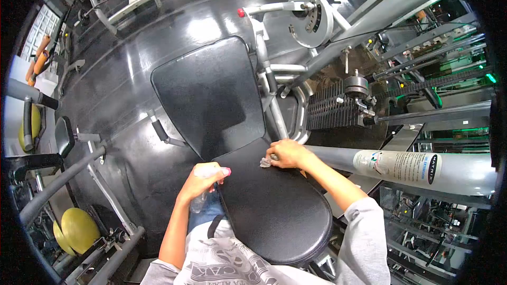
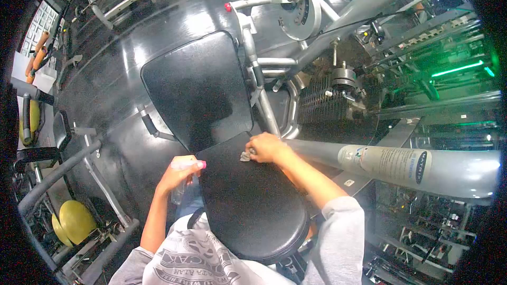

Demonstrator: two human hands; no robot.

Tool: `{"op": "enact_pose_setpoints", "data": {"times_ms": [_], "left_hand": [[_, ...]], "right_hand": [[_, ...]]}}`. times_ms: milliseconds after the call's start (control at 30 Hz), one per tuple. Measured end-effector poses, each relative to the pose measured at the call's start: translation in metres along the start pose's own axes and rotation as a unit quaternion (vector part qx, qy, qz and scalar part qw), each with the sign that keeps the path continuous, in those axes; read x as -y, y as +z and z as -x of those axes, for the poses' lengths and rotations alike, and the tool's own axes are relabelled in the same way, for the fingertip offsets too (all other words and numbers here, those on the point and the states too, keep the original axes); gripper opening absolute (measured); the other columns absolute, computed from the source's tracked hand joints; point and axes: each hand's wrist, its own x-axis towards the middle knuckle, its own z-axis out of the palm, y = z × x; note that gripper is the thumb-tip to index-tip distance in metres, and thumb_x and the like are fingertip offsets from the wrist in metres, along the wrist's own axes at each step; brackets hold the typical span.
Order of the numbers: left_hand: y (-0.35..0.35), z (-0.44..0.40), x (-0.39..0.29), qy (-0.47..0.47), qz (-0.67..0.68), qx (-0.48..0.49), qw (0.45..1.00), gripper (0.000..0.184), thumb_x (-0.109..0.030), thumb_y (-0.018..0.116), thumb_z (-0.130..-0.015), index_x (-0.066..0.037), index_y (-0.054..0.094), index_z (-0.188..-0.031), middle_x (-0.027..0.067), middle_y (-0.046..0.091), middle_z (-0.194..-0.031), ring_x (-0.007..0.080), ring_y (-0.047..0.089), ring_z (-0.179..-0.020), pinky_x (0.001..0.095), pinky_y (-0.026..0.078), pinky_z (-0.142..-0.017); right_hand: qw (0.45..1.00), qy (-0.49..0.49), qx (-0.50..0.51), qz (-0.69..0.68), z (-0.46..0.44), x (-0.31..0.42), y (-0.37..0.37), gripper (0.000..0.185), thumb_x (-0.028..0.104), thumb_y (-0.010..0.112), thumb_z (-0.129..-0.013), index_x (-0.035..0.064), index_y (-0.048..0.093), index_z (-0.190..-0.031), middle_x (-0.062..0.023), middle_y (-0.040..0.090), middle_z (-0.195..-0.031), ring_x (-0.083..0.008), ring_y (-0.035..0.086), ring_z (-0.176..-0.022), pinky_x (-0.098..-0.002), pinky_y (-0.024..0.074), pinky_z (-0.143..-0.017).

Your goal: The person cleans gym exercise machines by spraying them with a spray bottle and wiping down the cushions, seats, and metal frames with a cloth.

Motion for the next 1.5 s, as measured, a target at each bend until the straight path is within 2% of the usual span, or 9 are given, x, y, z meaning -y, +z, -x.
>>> {"op": "enact_pose_setpoints", "data": {"times_ms": [167,300,433,567,733,833,967,1300,1500], "left_hand": [[-0.009,0.006,0.009,0.011,0.015,-0.007,1.0,0.038,-0.04,0.073,-0.089,-0.006,0.065,-0.073,-0.0004,0.061,-0.065,0.0059,0.051,-0.048,0.023,0.04,-0.045],[-0.023,0.013,0.017,0.019,0.029,-0.01,0.999,0.036,-0.039,0.072,-0.09,-0.006,0.065,-0.075,-0.0001,0.062,-0.066,0.0054,0.052,-0.049,0.0222,0.041,-0.045],[-0.034,0.03,0.008,0.035,0.106,-0.013,0.994,0.032,-0.035,0.071,-0.09,-0.005,0.068,-0.079,0.0008,0.063,-0.067,0.0052,0.052,-0.05,0.0217,0.041,-0.046],[-0.044,0.042,-0.001,0.04,0.081,-0.009,0.996,0.029,-0.032,0.07,-0.091,-0.005,0.069,-0.082,0.0015,0.064,-0.069,0.0055,0.053,-0.051,0.0214,0.042,-0.048],[-0.057,0.044,0.003,0.06,0.061,-0.004,0.996,0.03,-0.034,0.069,-0.091,-0.005,0.069,-0.081,0.0019,0.064,-0.07,0.006,0.053,-0.051,0.0221,0.043,-0.048],[-0.066,0.048,0.005,0.061,0.056,-0.008,0.997,0.03,-0.034,0.069,-0.092,-0.005,0.069,-0.082,0.0022,0.064,-0.07,0.0061,0.053,-0.051,0.0223,0.043,-0.048],[-0.076,0.054,0.015,0.051,0.061,-0.024,0.997,0.03,-0.035,0.068,-0.093,-0.005,0.068,-0.086,0.0021,0.063,-0.071,0.0063,0.053,-0.051,0.0223,0.043,-0.048],[-0.094,0.074,0.028,0.028,0.059,-0.026,0.998,0.031,-0.036,0.068,-0.093,-0.005,0.068,-0.087,0.0016,0.063,-0.07,0.0061,0.053,-0.052,0.0219,0.043,-0.048],[-0.092,0.078,0.039,0.048,0.073,-0.008,0.996,0.032,-0.037,0.07,-0.092,-0.005,0.068,-0.087,0.0012,0.063,-0.07,0.0057,0.052,-0.052,0.0216,0.043,-0.048]], "right_hand": [[0.996,-0.022,-0.007,0.083,-0.001,0.056,0.016,0.023,0.033,0.062,-0.087,0.0187,0.071,-0.103,-0.0112,0.07,-0.098,-0.0355,0.068,-0.094,-0.0471,0.0538,-0.085],[0.99,-0.063,0.107,-0.065,0.031,0.09,-0.029,0.02,0.027,0.07,-0.08,0.0174,0.07,-0.098,-0.0107,0.069,-0.1,-0.0345,0.067,-0.095,-0.0466,0.0529,-0.084],[0.99,0.022,0.139,-0.022,0.042,0.068,-0.038,0.026,0.034,0.069,-0.082,0.0211,0.068,-0.105,-0.0096,0.067,-0.1,-0.0333,0.066,-0.098,-0.0466,0.0521,-0.086],[0.984,0.1,0.056,0.139,-0.006,0.044,-0.002,0.024,0.035,0.064,-0.085,0.018,0.071,-0.101,-0.0122,0.071,-0.106,-0.0349,0.069,-0.095,-0.0473,0.0552,-0.082],[0.996,0.054,0.029,0.063,-0.045,0.079,0.024,0.022,0.031,0.063,-0.085,0.0154,0.07,-0.098,-0.0127,0.071,-0.104,-0.0361,0.068,-0.096,-0.0472,0.0545,-0.083],[0.997,0.003,0.067,-0.035,-0.022,0.123,0.012,0.02,0.028,0.065,-0.083,0.0149,0.069,-0.096,-0.0132,0.07,-0.099,-0.037,0.067,-0.094,-0.0485,0.0533,-0.083],[0.998,-0.019,0.056,-0.02,0.024,0.143,-0.013,0.021,0.033,0.067,-0.079,0.0181,0.07,-0.093,-0.0093,0.069,-0.095,-0.0349,0.068,-0.089,-0.049,0.0534,-0.079],[0.988,0.114,0.015,0.104,-0.039,0.127,0.035,0.026,0.034,0.065,-0.082,0.0226,0.071,-0.105,-0.0091,0.07,-0.105,-0.0348,0.067,-0.1,-0.0471,0.0545,-0.086],[0.995,-0.019,-0.038,0.095,-0.037,0.189,0.042,0.023,0.033,0.065,-0.083,0.0143,0.075,-0.091,-0.012,0.068,-0.098,-0.0378,0.065,-0.092,-0.0467,0.0562,-0.079]]}}
